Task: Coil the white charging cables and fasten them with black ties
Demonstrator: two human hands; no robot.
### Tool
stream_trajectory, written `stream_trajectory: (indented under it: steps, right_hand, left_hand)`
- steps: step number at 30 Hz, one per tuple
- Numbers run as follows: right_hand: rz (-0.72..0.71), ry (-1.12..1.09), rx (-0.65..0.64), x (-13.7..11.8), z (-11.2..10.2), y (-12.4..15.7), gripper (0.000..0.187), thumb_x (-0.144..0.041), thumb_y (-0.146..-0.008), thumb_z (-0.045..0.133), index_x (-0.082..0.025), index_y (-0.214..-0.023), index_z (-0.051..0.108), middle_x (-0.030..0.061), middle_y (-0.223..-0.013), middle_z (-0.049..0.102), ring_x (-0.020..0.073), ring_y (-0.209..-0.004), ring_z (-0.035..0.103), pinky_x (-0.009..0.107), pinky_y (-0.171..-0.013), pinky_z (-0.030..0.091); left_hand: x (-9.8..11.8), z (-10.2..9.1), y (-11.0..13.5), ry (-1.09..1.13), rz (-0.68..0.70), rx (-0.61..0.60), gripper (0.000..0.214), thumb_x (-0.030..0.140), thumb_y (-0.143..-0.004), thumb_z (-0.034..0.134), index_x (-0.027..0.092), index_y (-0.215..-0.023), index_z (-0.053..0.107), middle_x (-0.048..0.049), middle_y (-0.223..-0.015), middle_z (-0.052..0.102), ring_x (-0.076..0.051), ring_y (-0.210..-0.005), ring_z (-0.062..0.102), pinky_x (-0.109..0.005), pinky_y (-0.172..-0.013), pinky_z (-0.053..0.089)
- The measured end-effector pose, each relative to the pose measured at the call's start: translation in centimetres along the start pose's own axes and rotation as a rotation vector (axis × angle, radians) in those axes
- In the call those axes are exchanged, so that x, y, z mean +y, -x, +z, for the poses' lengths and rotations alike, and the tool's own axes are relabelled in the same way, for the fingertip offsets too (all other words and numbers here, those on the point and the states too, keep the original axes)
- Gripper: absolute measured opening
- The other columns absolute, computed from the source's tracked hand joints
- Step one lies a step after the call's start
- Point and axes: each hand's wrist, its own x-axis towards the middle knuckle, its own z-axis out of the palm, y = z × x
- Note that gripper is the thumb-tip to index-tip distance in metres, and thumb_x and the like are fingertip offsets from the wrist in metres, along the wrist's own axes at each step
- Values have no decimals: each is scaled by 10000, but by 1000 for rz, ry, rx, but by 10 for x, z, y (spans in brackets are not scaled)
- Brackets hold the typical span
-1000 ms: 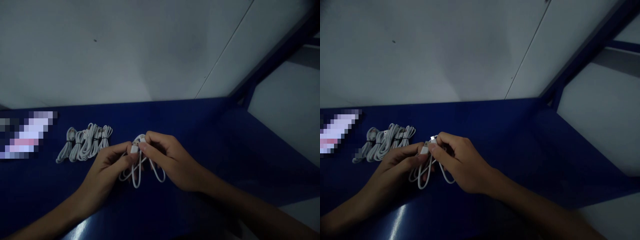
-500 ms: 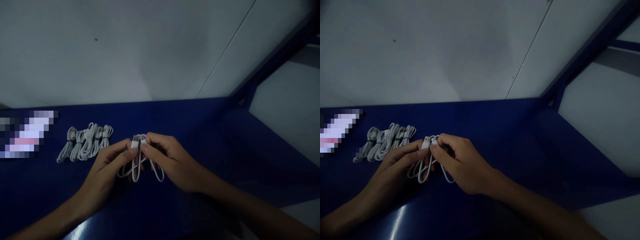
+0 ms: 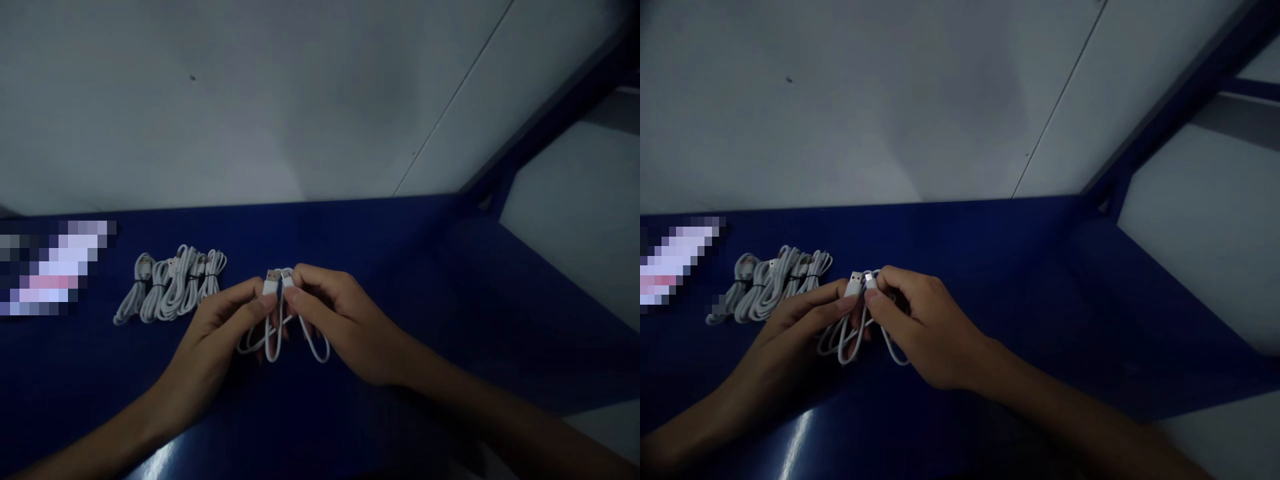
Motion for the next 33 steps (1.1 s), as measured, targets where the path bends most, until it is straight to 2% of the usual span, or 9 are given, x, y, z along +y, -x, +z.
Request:
stream_trajectory:
  steps: [22, 33]
  right_hand:
    - [-29, 48, 21, 2, 0, -1, 323, -368, -1133, 543, -212, -855, 595, -22, -791, 597, 135, -682, 534, 301, -633, 435]
    - [-118, 189, 0, 1, 0, -1, 283, -301, -1136, 508, -209, -895, 624, -4, -834, 639, 140, -695, 560, 300, -635, 450]
  left_hand:
    - [-3, -2, 0, 4, -12, -1, 192, 294, -1061, 625, 220, -984, 786, -3, -754, 670, -151, -650, 577, -261, -627, 437]
    - [-3, -2, -1, -9, -27, -5, 216, 295, -1051, 635, 209, -876, 728, -8, -735, 663, -150, -647, 582, -256, -625, 436]
